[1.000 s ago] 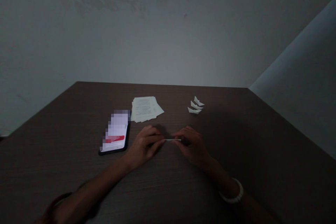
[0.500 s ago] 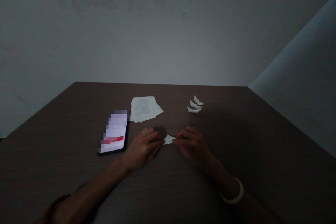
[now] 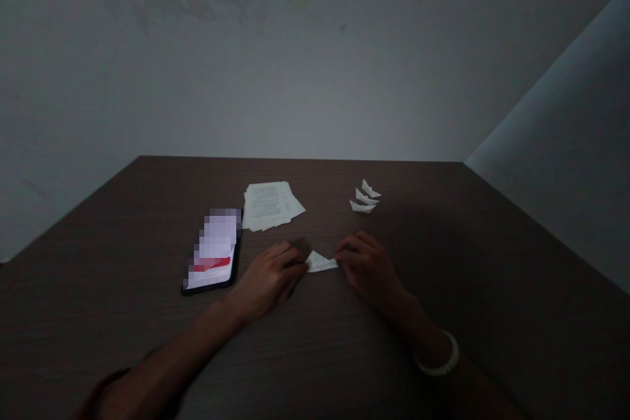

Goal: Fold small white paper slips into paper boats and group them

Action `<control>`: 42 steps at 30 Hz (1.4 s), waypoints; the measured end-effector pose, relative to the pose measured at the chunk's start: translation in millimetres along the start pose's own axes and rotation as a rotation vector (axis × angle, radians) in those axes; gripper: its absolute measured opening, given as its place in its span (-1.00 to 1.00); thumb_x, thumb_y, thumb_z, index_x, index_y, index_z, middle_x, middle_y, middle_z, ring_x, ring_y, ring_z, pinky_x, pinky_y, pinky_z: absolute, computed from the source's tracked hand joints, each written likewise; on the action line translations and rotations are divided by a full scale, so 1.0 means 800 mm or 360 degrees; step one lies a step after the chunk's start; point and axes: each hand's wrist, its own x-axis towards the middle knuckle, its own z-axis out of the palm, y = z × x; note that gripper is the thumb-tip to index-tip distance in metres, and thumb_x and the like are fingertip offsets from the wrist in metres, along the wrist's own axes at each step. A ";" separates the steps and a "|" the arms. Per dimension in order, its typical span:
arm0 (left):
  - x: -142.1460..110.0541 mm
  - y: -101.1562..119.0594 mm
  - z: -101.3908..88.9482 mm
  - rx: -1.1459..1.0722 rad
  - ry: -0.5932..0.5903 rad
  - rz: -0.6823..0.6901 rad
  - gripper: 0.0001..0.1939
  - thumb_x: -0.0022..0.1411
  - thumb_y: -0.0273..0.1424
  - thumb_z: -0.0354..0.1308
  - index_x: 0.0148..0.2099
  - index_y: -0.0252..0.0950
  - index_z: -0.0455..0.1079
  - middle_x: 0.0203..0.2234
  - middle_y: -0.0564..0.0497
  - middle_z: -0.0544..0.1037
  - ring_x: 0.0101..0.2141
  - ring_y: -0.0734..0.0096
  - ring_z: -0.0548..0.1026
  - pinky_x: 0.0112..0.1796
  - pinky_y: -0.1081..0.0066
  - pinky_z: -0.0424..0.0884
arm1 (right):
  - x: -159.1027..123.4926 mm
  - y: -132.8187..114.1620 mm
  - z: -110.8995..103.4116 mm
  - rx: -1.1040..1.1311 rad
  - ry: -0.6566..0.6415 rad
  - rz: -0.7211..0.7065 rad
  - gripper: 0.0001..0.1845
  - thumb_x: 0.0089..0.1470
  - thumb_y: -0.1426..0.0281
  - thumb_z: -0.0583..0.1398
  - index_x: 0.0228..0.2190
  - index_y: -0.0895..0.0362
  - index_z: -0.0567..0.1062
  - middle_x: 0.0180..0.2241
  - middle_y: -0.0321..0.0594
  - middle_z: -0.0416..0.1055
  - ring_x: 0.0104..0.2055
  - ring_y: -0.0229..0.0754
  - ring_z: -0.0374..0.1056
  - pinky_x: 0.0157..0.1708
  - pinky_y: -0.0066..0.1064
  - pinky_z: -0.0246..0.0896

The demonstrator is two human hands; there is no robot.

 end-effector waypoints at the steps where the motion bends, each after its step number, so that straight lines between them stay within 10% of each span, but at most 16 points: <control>1: 0.000 0.000 0.000 -0.0009 -0.0004 -0.0001 -0.79 0.35 -0.49 0.01 -0.16 -0.32 0.49 -0.32 -0.06 0.47 -0.30 0.26 0.35 -0.31 0.32 0.34 | 0.000 -0.001 0.000 0.0041 0.0015 0.0009 -0.78 0.02 0.65 0.21 -0.39 0.10 0.53 -0.29 -0.23 0.47 -0.25 -0.14 0.25 -0.23 -0.32 0.20; 42: 0.009 -0.005 -0.004 -0.0547 0.0159 -0.0459 -0.83 0.21 -0.51 0.09 -0.15 -0.32 0.45 -0.30 -0.05 0.54 -0.26 0.30 0.45 -0.21 0.25 0.41 | 0.011 -0.034 -0.013 0.0250 -0.0497 -0.0161 -0.63 0.06 0.53 0.16 -0.07 0.09 0.46 -0.09 -0.14 0.39 -0.05 -0.07 0.21 -0.06 -0.20 0.11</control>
